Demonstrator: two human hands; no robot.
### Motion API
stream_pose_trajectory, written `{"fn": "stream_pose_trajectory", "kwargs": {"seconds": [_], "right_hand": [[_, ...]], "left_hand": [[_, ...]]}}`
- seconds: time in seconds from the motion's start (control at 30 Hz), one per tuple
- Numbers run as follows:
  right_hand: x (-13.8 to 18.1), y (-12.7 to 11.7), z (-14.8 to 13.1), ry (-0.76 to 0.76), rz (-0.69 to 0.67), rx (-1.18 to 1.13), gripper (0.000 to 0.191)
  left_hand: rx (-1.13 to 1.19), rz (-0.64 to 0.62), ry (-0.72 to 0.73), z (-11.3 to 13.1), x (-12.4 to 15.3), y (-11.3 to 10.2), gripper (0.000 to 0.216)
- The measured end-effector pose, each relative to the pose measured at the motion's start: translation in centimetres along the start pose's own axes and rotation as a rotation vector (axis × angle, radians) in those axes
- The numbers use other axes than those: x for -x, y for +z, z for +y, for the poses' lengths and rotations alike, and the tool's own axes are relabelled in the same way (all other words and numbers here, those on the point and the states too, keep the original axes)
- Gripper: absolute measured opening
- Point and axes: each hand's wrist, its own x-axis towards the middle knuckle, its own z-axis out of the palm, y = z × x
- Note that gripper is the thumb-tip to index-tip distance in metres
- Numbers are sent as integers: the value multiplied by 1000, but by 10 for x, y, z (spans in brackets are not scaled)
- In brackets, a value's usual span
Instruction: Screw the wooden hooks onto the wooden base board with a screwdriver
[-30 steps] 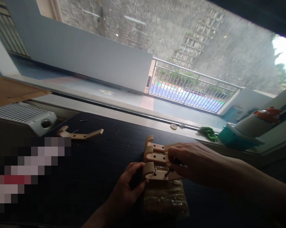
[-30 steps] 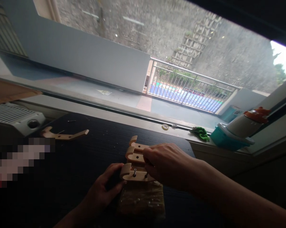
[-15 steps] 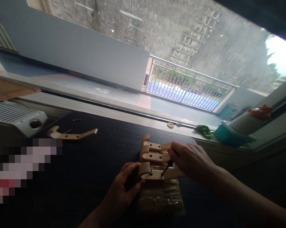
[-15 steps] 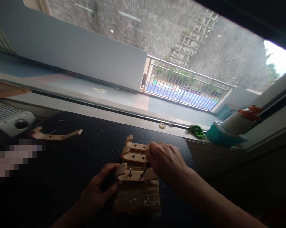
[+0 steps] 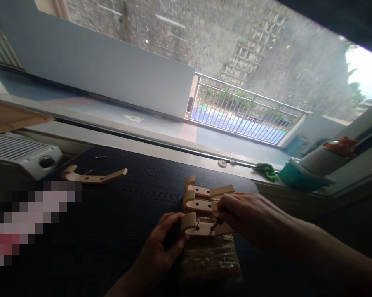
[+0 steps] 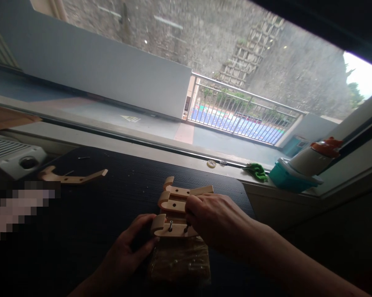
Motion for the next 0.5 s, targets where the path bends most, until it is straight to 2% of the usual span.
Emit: {"fn": "stream_pose_trajectory", "kwargs": {"seconds": [0.2, 0.27, 0.37, 0.5], "right_hand": [[1, 23, 4, 347, 183, -72, 19], [3, 24, 6, 413, 206, -81, 20], [8, 15, 6, 389, 137, -27, 24], [9, -8, 0, 150, 28, -31, 14]], "left_hand": [[-7, 23, 23, 3, 0, -1, 33], [-6, 19, 25, 5, 0, -1, 32], [-4, 20, 22, 6, -1, -1, 32], [-9, 19, 5, 5, -1, -1, 32]]}}
